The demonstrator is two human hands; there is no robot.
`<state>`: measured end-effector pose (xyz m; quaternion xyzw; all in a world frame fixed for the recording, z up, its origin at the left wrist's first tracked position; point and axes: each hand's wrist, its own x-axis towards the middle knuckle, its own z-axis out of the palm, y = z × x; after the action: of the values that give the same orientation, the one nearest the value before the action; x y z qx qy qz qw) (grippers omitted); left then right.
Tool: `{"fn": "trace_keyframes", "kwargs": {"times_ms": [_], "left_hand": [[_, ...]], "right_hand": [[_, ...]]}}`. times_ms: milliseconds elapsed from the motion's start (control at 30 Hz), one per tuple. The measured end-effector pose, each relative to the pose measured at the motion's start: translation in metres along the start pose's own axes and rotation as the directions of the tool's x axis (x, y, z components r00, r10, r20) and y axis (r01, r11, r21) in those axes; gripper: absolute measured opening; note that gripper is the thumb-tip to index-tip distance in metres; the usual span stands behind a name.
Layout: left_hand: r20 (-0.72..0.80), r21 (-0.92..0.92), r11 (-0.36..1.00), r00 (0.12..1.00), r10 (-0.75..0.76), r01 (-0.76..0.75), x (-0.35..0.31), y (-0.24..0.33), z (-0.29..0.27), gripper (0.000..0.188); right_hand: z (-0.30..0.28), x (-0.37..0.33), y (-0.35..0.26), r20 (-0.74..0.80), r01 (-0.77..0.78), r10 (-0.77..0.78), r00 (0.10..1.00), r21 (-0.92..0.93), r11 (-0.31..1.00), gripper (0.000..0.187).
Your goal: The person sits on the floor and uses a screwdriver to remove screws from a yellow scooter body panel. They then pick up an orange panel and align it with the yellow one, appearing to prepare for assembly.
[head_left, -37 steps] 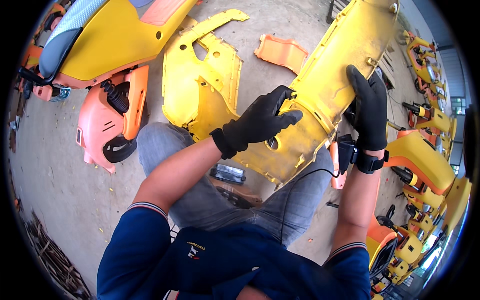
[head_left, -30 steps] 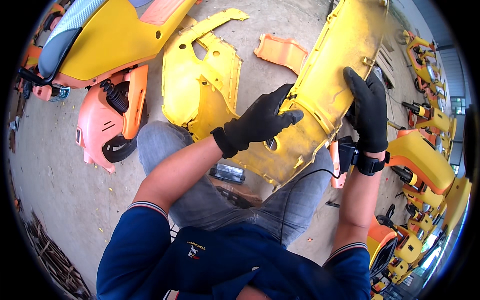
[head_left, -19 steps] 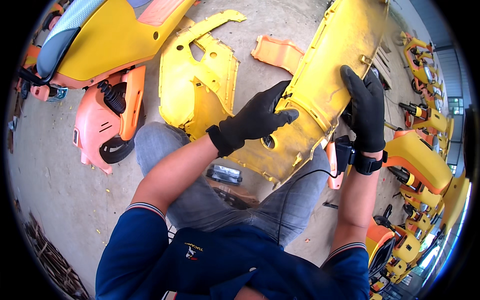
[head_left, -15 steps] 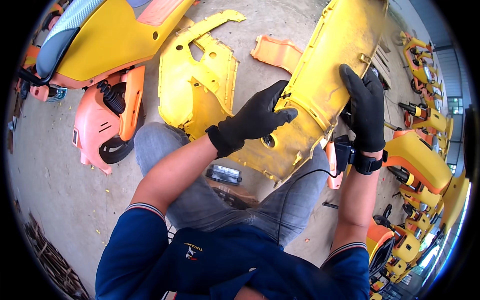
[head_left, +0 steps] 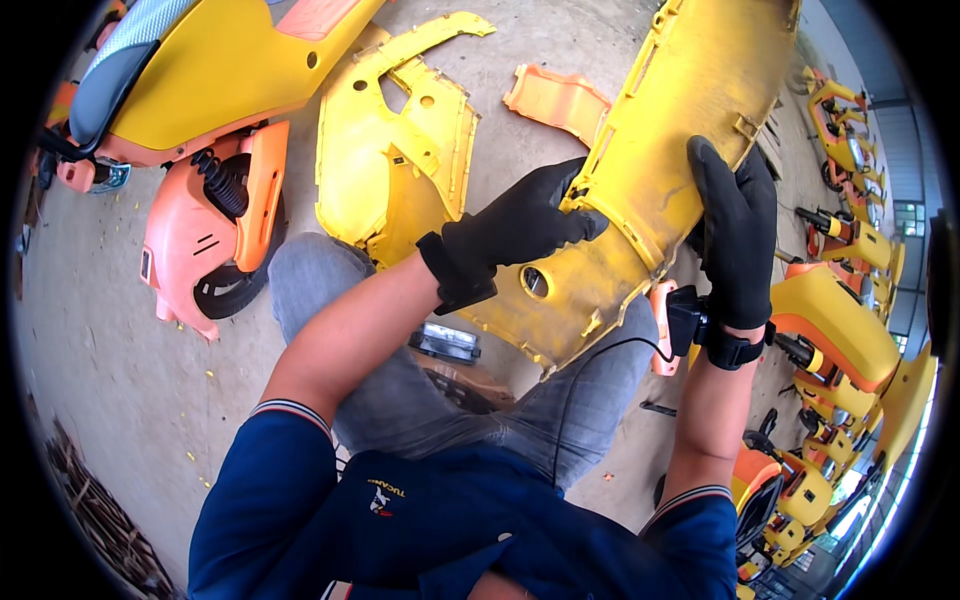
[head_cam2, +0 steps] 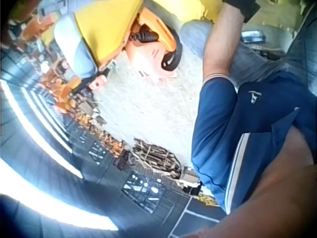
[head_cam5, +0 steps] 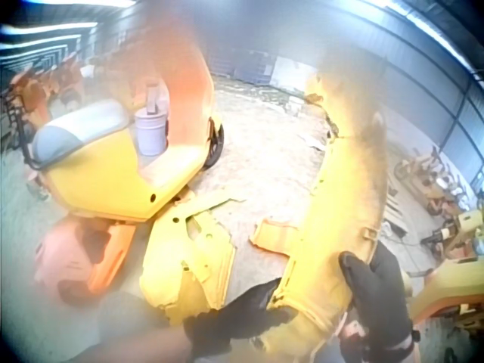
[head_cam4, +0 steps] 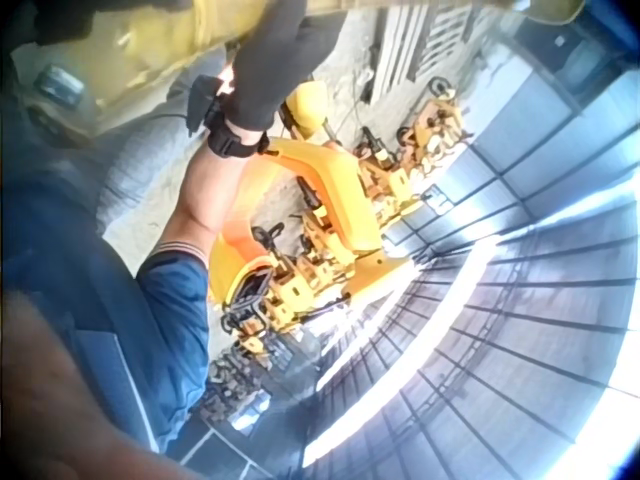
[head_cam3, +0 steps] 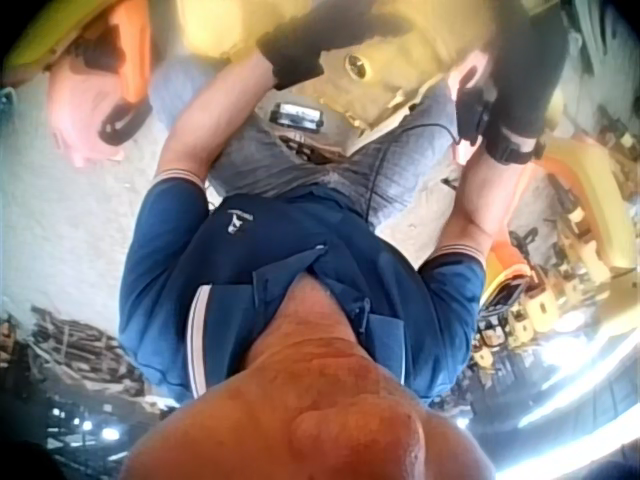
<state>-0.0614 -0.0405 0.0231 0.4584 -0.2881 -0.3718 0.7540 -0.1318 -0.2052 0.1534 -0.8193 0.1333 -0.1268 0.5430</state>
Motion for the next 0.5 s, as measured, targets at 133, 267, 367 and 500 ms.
{"fn": "trace_keyframes", "kwargs": {"times_ms": [133,267,367,500], "left_hand": [[0.013,-0.070,0.996,0.999,-0.045,0.046,0.0002,0.0030,-0.0006,0.049],[0.018,-0.153,0.984,0.996,-0.088,0.090,-0.0004,0.0070,0.0006,0.051],[0.020,-0.181,0.977,0.994,-0.111,0.113,-0.0005,0.0079,-0.0001,0.051],[0.065,-0.212,0.963,0.986,-0.153,0.163,0.0010,0.0066,-0.0028,0.052]], "right_hand": [[0.0109,-0.0047,-0.0024,-0.072,0.047,-0.044,0.996,0.038,0.998,0.024],[0.0067,-0.0067,-0.0009,-0.036,0.006,-0.005,0.999,0.032,0.999,0.025],[0.0039,-0.0093,0.0004,-0.013,0.076,-0.077,0.997,-0.062,0.995,0.029],[0.0026,-0.0101,0.0022,0.003,0.064,-0.064,0.998,-0.020,0.998,0.033]]}}
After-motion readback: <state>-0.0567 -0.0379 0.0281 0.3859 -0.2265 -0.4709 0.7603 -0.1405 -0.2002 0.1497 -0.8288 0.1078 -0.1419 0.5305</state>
